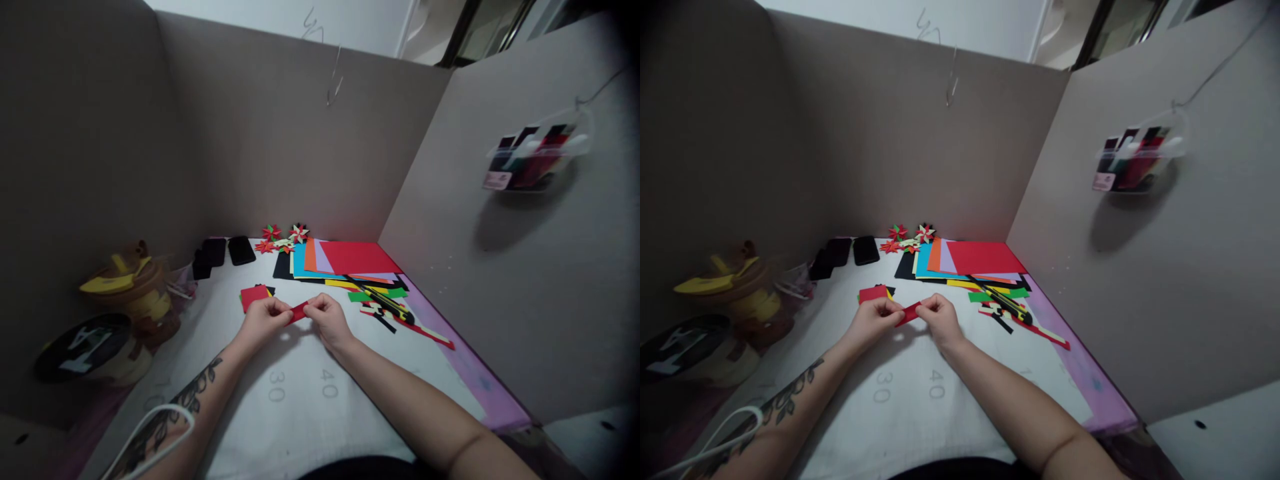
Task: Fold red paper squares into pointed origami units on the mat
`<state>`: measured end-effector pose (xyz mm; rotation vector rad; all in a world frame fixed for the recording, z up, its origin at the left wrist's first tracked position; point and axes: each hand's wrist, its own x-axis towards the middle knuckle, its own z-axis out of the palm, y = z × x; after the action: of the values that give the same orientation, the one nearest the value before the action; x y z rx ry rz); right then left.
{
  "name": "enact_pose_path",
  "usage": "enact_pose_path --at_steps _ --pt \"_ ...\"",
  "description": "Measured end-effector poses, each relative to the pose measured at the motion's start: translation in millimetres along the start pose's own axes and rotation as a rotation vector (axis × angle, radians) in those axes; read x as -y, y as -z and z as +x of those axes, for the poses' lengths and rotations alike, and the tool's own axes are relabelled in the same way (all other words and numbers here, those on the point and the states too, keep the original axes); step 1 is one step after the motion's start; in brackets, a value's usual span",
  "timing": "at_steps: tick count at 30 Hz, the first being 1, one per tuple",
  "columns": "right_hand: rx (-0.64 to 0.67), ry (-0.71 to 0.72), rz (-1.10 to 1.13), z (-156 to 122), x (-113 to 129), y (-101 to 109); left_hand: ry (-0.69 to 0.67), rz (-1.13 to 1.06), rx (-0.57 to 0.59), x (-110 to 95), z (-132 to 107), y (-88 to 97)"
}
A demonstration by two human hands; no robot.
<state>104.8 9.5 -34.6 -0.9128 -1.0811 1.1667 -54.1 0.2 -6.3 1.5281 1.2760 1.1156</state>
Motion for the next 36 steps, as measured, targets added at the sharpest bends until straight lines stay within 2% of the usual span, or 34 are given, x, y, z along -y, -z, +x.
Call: enact_pose_path --at_steps 10,18,27,30,36 --pt "0.033 0.022 -0.032 -0.2 -0.4 0.6 0.030 -0.023 -0.035 -1.1 -0.4 -1.0" --pt "0.039 0.081 -0.091 -4.0 3.9 -2.0 -0.001 -0.027 -0.038 11.9 2.8 -2.7" --pt "0.191 -0.037 -0.331 -0.9 4.0 4.4 -0.090 0.078 -0.039 10.9 3.5 1.0" --pt "0.163 -0.075 -0.343 -0.2 4.0 4.5 -0.076 0.043 -0.030 8.0 4.4 2.4" --pt "0.075 -0.060 -0.232 1.8 5.7 6.8 0.007 -0.042 -0.016 10.0 7.7 6.5"
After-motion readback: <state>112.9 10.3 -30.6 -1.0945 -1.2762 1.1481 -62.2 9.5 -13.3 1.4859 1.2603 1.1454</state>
